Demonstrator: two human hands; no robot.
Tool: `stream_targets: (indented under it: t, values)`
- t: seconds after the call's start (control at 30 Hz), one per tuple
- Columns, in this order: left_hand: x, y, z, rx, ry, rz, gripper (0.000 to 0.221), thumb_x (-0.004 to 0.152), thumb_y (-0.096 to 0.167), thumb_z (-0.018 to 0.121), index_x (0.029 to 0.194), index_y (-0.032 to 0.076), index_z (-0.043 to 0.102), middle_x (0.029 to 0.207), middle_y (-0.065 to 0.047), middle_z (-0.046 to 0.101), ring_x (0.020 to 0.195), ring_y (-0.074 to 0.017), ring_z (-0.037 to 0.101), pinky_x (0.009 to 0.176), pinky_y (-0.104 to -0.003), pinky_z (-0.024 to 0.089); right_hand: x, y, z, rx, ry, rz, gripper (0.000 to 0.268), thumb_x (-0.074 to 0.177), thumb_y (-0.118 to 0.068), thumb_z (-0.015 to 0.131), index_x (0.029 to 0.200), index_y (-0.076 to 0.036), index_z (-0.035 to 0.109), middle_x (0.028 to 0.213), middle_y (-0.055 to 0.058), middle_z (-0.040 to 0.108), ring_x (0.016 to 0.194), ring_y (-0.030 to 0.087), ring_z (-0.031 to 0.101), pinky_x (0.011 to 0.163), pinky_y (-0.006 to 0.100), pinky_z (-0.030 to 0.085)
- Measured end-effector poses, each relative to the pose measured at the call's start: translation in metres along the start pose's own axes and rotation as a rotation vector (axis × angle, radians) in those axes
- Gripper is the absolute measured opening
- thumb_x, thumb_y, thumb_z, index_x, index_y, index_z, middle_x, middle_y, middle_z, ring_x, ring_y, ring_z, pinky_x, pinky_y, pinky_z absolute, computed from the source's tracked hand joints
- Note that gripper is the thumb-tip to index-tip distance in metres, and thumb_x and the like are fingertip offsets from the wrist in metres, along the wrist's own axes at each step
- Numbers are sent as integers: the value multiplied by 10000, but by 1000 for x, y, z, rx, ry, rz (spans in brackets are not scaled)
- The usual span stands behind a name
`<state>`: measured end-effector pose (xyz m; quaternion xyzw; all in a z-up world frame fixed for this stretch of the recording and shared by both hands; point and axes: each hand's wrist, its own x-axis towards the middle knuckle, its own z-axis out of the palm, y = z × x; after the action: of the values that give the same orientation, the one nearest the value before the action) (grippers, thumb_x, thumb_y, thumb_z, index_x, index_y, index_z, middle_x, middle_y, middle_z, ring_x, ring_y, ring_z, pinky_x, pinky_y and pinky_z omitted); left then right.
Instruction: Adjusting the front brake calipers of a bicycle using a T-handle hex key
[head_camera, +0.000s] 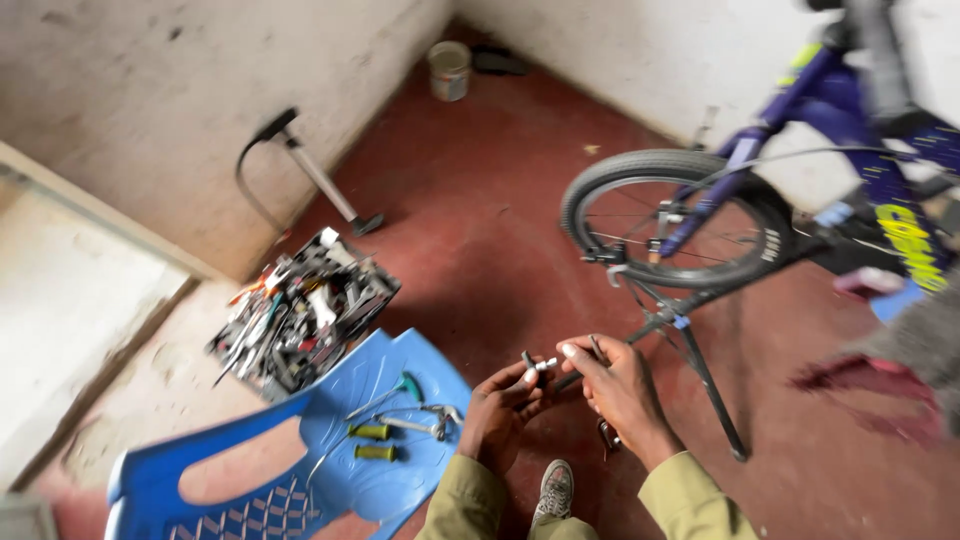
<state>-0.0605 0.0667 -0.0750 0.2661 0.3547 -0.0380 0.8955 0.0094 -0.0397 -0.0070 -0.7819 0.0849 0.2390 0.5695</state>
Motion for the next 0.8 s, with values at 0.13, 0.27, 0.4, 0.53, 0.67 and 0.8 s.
stream_targets:
  t: [0.13,0.27,0.4,0.53,0.67,0.8]
  values:
    - [-2,-8,-59,-59,185,47,280,836,31,605,1102,-6,683,925,-107,695,726,-168,582,696,-265,457,18,38,49,-5,-165,44,241,890,-186,554,881,30,658,688,106,590,414,100,361,336,218,214]
    - [11,-30,-124,-181,346,104,244,835,10,603,1067,-22,671,876,-143,676,731,-203,622,664,-263,477,30,83,98,-47,-329,102,202,875,-175,574,840,11,644,661,103,598,394,102,371,300,213,229]
    - [46,-58,-185,-363,539,170,251,810,-4,630,1052,-54,678,807,-154,662,655,-238,611,596,-295,485,52,134,149,-180,-432,142,177,847,-153,594,838,-6,693,626,89,630,362,106,383,289,215,231]
    - [83,-71,-232,-426,618,195,191,840,2,616,1018,-53,661,790,-199,668,628,-232,575,606,-318,479,71,173,192,-349,-561,172,218,836,-215,603,794,-24,702,710,83,701,368,117,423,312,234,251]
    - [133,-86,-282,-507,706,221,453,819,37,627,1236,-69,485,933,-216,656,777,-287,632,670,-356,516,113,239,228,-288,-665,295,294,893,-215,513,1025,-3,668,903,122,692,433,137,474,329,207,239]
    - [163,-108,-321,-520,705,269,456,823,31,610,1248,-77,485,992,-172,643,842,-276,638,740,-359,529,139,284,244,-184,-659,391,317,879,-234,504,1034,19,616,876,177,697,469,148,450,342,206,211]
